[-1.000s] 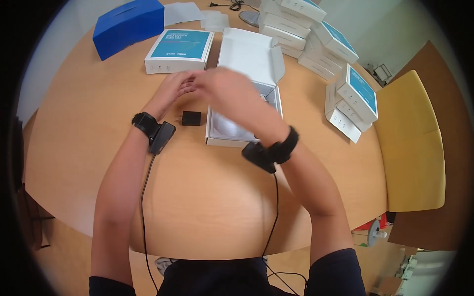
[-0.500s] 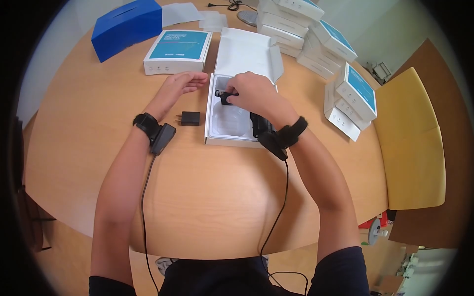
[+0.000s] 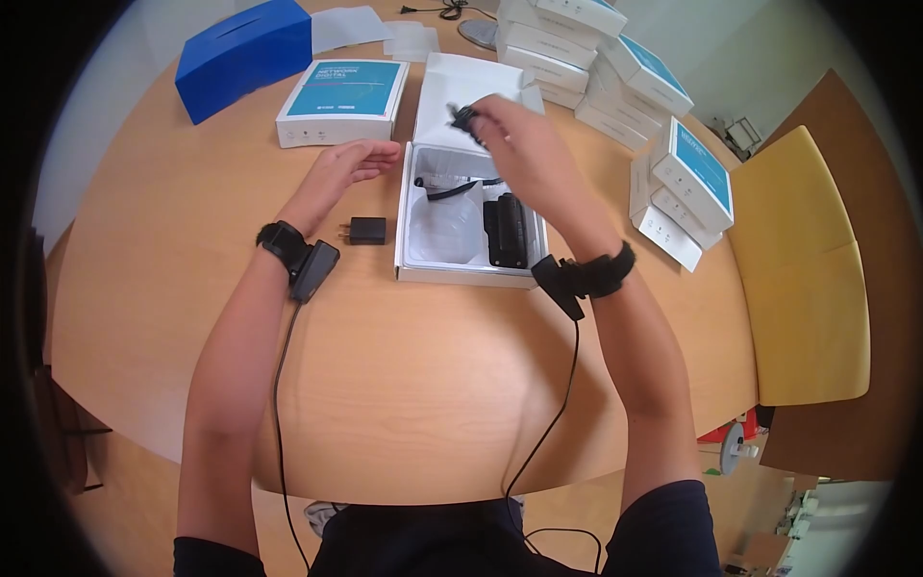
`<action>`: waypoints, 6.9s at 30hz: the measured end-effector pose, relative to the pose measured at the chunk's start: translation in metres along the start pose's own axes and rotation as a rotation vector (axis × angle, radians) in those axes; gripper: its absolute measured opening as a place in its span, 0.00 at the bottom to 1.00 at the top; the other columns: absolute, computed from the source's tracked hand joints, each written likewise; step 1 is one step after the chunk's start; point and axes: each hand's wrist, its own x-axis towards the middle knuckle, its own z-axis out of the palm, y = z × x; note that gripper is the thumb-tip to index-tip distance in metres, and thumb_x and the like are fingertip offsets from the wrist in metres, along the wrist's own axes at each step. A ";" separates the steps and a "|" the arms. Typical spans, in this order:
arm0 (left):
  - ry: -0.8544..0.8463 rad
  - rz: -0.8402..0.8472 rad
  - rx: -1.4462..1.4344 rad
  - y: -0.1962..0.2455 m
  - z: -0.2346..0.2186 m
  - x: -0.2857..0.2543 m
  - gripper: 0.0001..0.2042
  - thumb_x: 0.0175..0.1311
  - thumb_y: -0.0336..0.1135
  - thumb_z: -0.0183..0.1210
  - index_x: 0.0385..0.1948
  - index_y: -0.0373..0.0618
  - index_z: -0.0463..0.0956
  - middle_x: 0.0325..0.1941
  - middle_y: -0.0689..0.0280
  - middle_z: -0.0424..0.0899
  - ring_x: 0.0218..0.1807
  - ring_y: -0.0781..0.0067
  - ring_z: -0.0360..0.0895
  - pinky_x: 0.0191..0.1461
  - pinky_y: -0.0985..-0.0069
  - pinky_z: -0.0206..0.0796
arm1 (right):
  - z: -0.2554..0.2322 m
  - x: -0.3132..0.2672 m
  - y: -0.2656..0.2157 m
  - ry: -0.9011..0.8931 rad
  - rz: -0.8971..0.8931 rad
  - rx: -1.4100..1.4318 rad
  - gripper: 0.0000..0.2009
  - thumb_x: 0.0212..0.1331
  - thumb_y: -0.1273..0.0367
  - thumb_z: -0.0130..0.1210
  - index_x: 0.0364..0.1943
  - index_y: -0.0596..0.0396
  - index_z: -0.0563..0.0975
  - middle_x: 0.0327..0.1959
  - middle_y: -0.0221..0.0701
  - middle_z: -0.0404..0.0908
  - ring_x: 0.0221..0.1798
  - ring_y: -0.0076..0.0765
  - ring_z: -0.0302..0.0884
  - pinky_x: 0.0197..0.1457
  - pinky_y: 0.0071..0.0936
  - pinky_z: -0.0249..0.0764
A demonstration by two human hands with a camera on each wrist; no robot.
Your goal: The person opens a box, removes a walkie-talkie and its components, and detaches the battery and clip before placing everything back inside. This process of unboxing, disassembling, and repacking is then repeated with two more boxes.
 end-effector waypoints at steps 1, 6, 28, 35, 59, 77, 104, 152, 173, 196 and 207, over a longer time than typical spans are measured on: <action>0.001 0.002 0.000 0.000 0.000 0.000 0.24 0.86 0.47 0.44 0.65 0.39 0.81 0.63 0.60 0.87 0.66 0.69 0.82 0.76 0.70 0.68 | -0.006 -0.002 0.002 0.061 -0.021 0.002 0.11 0.77 0.67 0.55 0.53 0.58 0.82 0.40 0.42 0.87 0.42 0.48 0.84 0.49 0.38 0.78; 0.000 0.009 0.004 0.000 0.000 0.000 0.25 0.86 0.48 0.44 0.64 0.38 0.81 0.64 0.60 0.86 0.66 0.69 0.81 0.76 0.70 0.68 | -0.040 -0.014 0.038 0.198 -0.019 -0.078 0.10 0.75 0.67 0.58 0.50 0.60 0.82 0.39 0.43 0.86 0.40 0.46 0.83 0.47 0.36 0.77; 0.006 0.003 0.026 0.000 0.001 0.000 0.24 0.85 0.48 0.44 0.64 0.40 0.81 0.63 0.60 0.87 0.66 0.70 0.81 0.76 0.70 0.68 | -0.020 -0.044 0.030 -0.057 -0.045 -0.053 0.16 0.77 0.61 0.58 0.47 0.62 0.86 0.47 0.45 0.88 0.48 0.51 0.85 0.55 0.41 0.80; 0.009 -0.003 0.019 0.000 0.001 0.000 0.24 0.85 0.48 0.45 0.64 0.41 0.82 0.62 0.61 0.87 0.66 0.70 0.81 0.75 0.71 0.68 | 0.017 -0.032 0.001 -0.434 -0.009 -0.091 0.28 0.83 0.51 0.47 0.54 0.67 0.84 0.60 0.47 0.86 0.61 0.53 0.83 0.67 0.40 0.76; 0.020 -0.006 0.018 -0.002 0.001 0.001 0.23 0.85 0.46 0.44 0.63 0.41 0.83 0.61 0.62 0.88 0.65 0.70 0.81 0.75 0.70 0.68 | -0.052 -0.062 0.094 0.160 0.386 -0.053 0.31 0.77 0.45 0.55 0.38 0.66 0.89 0.22 0.31 0.78 0.28 0.26 0.72 0.35 0.31 0.70; 0.007 -0.003 0.038 -0.001 0.000 0.001 0.25 0.86 0.48 0.44 0.65 0.38 0.81 0.64 0.59 0.87 0.67 0.69 0.81 0.76 0.70 0.68 | -0.010 -0.046 0.014 -0.094 -0.015 0.060 0.24 0.81 0.54 0.51 0.43 0.66 0.85 0.43 0.48 0.88 0.47 0.52 0.85 0.55 0.39 0.78; 0.011 -0.006 0.041 -0.002 0.000 0.001 0.24 0.86 0.47 0.44 0.64 0.38 0.81 0.64 0.60 0.87 0.67 0.70 0.81 0.76 0.70 0.68 | -0.068 -0.044 0.064 0.264 0.236 0.123 0.28 0.83 0.48 0.49 0.51 0.62 0.89 0.45 0.34 0.90 0.50 0.29 0.82 0.58 0.25 0.75; 0.006 0.001 0.069 0.003 0.001 -0.001 0.25 0.87 0.45 0.40 0.66 0.36 0.79 0.66 0.58 0.85 0.69 0.67 0.81 0.75 0.70 0.68 | -0.049 -0.084 0.136 0.245 0.429 -0.212 0.15 0.66 0.60 0.66 0.45 0.58 0.90 0.36 0.39 0.92 0.38 0.40 0.90 0.47 0.34 0.83; -0.005 -0.001 0.025 0.000 0.000 0.000 0.24 0.86 0.47 0.44 0.64 0.39 0.81 0.64 0.61 0.87 0.67 0.71 0.81 0.75 0.71 0.67 | 0.000 -0.045 0.045 0.070 -0.101 -0.163 0.07 0.67 0.69 0.67 0.44 0.54 0.90 0.39 0.34 0.89 0.48 0.41 0.83 0.52 0.37 0.79; 0.014 -0.003 0.047 0.000 0.002 0.001 0.25 0.87 0.47 0.43 0.65 0.35 0.80 0.64 0.58 0.87 0.67 0.69 0.82 0.75 0.71 0.68 | -0.041 -0.089 0.123 -0.030 0.399 -0.090 0.10 0.66 0.69 0.69 0.46 0.61 0.88 0.35 0.32 0.90 0.35 0.26 0.84 0.42 0.27 0.81; 0.009 0.004 0.048 0.002 0.002 -0.001 0.24 0.86 0.46 0.43 0.64 0.39 0.81 0.63 0.61 0.87 0.66 0.71 0.81 0.74 0.72 0.68 | -0.050 -0.068 0.075 0.481 0.094 0.041 0.06 0.68 0.70 0.68 0.43 0.58 0.88 0.38 0.31 0.90 0.39 0.28 0.85 0.45 0.27 0.80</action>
